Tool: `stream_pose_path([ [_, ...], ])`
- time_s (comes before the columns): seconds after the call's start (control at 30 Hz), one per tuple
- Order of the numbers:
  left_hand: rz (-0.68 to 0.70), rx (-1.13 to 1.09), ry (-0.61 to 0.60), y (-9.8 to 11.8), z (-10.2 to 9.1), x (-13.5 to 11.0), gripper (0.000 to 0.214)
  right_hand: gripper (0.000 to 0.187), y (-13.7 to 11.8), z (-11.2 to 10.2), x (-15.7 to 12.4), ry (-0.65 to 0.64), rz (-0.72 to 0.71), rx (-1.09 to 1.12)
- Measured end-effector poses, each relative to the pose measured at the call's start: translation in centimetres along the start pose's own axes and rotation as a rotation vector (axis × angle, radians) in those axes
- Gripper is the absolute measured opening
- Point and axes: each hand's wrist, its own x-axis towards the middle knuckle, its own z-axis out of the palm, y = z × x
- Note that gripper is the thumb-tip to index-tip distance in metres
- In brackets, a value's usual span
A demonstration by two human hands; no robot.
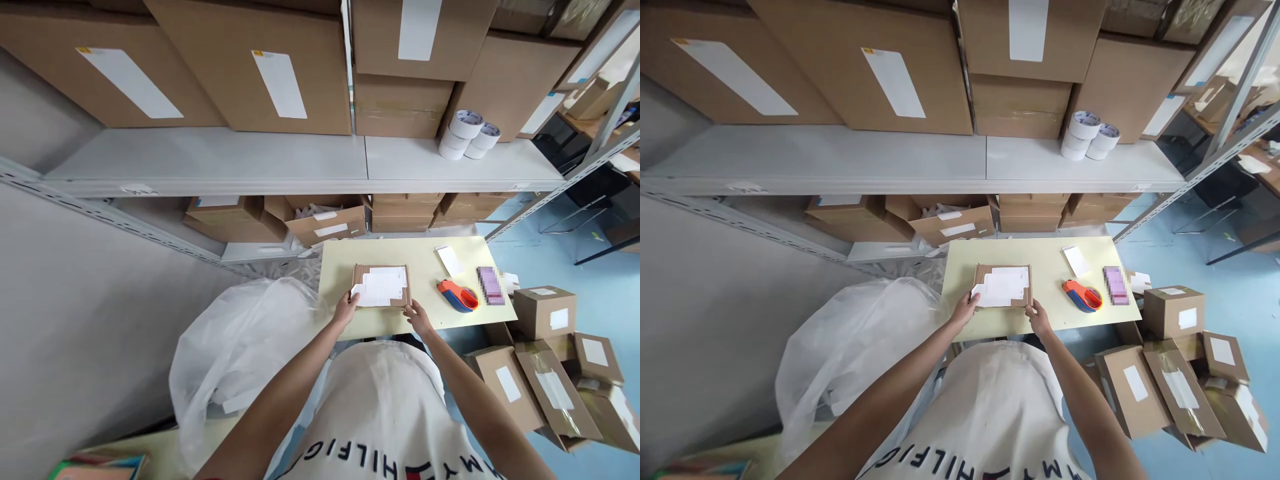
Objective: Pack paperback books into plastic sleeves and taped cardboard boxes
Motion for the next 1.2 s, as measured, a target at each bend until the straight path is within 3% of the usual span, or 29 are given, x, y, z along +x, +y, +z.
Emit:
stream_pose_path([
  [0.33, -0.01, 0.066, 0.043, -0.9, 1.2, -0.2, 0.032, 0.077, 0.3, 0.0, 1.0, 0.013, -0.04, -0.036],
  [0.53, 0.232, 0.309, 0.272, -0.1, 1.4, -1.1, 0.054, 0.074, 0.4, -0.1, 1.4, -0.019, -0.097, -0.124],
  [0.63, 0.312, 0.461, 0.275, 2.1, 1.4, -1.3, 0.057, 0.069, 0.0, -2.4, 1.1, 0.052, -0.199, -0.228],
  [0.77, 0.445, 0.571, 0.115, 6.6, 3.1, -0.3, 0.054, 0.05, 0.2, -9.0, 0.9, 0.333, -0.414, -0.605],
  [0.9, 0.542, 0.614, -0.176, 11.1, 7.8, 1.8, 0.039, 0.038, 2.4, -14.3, 1.6, 0.454, -0.283, -0.902],
  [1.03, 0.501, 0.674, -0.527, 13.9, 13.9, 4.7, 0.032, 0.033, 3.9, -15.3, 3.2, 0.397, -0.154, -0.951],
  [1.2, 0.367, 0.715, -0.756, 14.1, 20.0, 8.9, 0.039, 0.028, 3.6, -15.8, 4.1, 0.302, -0.153, -0.892],
])
